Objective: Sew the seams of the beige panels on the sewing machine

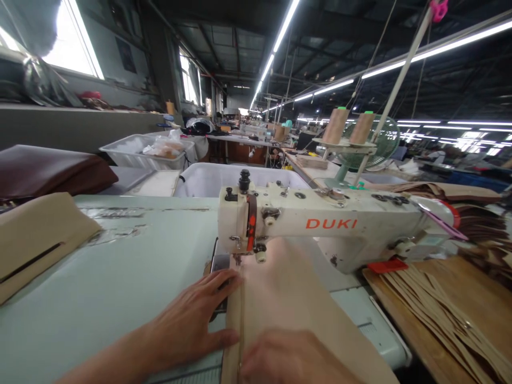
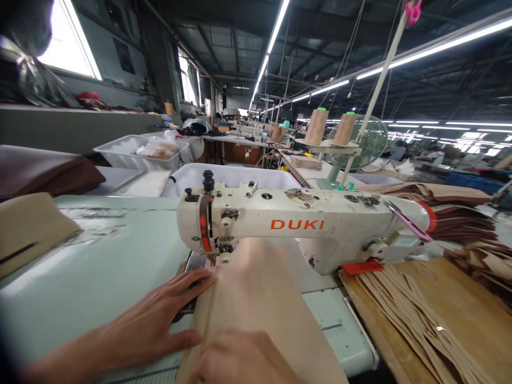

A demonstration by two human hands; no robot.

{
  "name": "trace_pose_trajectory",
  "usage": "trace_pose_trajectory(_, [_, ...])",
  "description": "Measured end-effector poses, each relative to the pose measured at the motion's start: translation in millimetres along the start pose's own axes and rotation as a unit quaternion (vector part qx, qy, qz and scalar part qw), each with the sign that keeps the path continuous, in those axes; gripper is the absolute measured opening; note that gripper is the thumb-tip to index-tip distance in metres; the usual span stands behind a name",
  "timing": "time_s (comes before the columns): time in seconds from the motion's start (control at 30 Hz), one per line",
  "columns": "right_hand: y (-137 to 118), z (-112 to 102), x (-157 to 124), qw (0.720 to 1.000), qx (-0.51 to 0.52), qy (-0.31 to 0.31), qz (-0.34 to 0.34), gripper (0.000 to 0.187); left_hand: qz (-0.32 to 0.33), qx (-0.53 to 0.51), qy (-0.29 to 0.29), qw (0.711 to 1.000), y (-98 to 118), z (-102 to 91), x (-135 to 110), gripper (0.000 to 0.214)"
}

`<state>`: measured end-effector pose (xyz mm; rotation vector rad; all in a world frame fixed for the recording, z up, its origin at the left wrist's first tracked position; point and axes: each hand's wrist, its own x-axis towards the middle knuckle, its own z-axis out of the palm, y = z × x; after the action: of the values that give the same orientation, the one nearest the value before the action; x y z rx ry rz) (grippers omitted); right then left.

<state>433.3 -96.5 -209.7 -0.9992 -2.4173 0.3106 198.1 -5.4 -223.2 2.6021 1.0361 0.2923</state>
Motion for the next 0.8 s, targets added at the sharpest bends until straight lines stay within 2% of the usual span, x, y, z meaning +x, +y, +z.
trace_pose_trajectory(0.1, [33,-17,38,0.992,-0.090,-0.004,0.088,0.013,0.005,-0.010,0.025,1.000,-2,4.5,0,0.080])
trace_pose_trajectory(0.17, [53,-14,53,0.988,-0.129,-0.025,0.084,0.023,0.003,0.003,0.040,0.999,-3,10.7,0,0.074])
trace_pose_trajectory(0.27, [71,2,57,0.986,-0.145,-0.050,0.059,0.034,-0.003,0.037,0.046,0.998,-2,19.6,-1,0.077])
trace_pose_trajectory(0.4, [75,15,51,0.985,-0.161,-0.039,0.053,0.037,0.018,0.087,0.056,0.994,0,23.9,-2,0.084])
trace_pose_trajectory(0.57, [80,14,53,0.985,-0.171,-0.023,0.005,0.039,0.071,0.137,0.135,0.979,3,20.1,0,0.094])
trace_pose_trajectory(0.7, [84,18,50,0.993,-0.119,0.022,0.008,0.033,0.090,0.123,0.159,0.975,5,17.6,1,0.105])
trace_pose_trajectory(0.8, [82,22,48,0.992,-0.123,0.019,0.026,0.033,0.086,0.101,0.176,0.976,5,18.0,1,0.107])
